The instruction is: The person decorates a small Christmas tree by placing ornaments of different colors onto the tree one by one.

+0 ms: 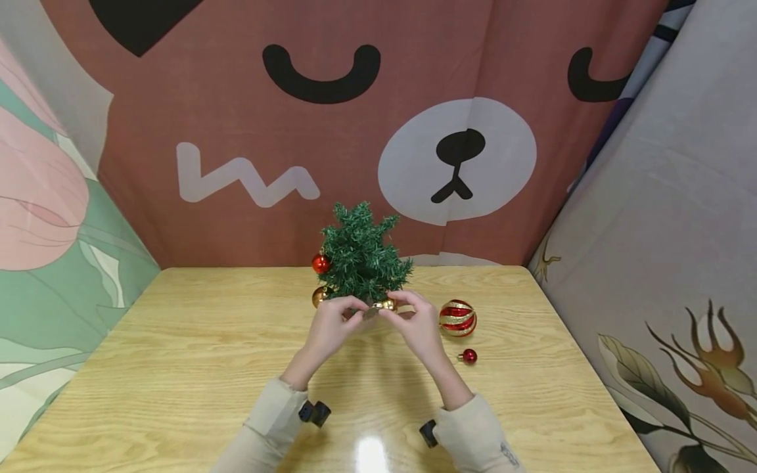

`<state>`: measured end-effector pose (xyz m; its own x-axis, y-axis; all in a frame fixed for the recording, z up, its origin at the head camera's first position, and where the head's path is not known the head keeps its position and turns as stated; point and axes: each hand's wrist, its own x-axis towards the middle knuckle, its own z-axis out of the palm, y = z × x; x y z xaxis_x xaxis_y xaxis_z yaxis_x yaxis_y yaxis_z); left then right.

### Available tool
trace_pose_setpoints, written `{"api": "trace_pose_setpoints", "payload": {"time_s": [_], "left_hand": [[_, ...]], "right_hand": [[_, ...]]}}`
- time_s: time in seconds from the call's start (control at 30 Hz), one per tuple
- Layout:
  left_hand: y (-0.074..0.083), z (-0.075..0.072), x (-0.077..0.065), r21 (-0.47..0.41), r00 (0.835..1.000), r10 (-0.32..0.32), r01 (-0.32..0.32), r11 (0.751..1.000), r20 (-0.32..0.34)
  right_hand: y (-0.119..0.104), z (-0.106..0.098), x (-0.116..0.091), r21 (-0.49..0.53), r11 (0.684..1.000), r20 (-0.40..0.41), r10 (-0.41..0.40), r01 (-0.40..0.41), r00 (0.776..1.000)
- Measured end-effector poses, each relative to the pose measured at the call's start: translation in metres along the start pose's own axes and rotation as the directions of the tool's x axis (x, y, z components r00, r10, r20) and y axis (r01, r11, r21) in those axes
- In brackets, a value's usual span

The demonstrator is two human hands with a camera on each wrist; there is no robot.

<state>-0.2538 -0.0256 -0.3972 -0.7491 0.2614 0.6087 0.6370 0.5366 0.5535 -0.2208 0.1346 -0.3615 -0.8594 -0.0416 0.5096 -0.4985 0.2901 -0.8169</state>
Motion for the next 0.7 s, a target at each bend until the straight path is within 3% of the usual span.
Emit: {"api": "trace_pose_setpoints", "payload": {"time_s": [0.37,0.53,0.7], "left_hand": [[-0.0007,-0.0040,-0.0021,0.032,0.994,0.063,-0.066,0.997,0.086],[-0.0044,-0.0037,-0.0026,0.018,0.992,0.089,-0.091,0.996,0.089],[-0.0089,-0.0036,-0.0038,0.091,0.983,0.174,-0.179,0.980,0.060]], "right_hand": [[0.0009,-0.0015,-0.0032,-0.018,0.999,0.013,0.035,-0.035,0.999],[0.0028,-0.0016,-0.0043,-0.014,1.000,0.011,0.025,-0.025,1.000],[0.0045,-0.0017,-0.0053,-0.014,1.000,0.010,0.009,-0.009,1.000]]}}
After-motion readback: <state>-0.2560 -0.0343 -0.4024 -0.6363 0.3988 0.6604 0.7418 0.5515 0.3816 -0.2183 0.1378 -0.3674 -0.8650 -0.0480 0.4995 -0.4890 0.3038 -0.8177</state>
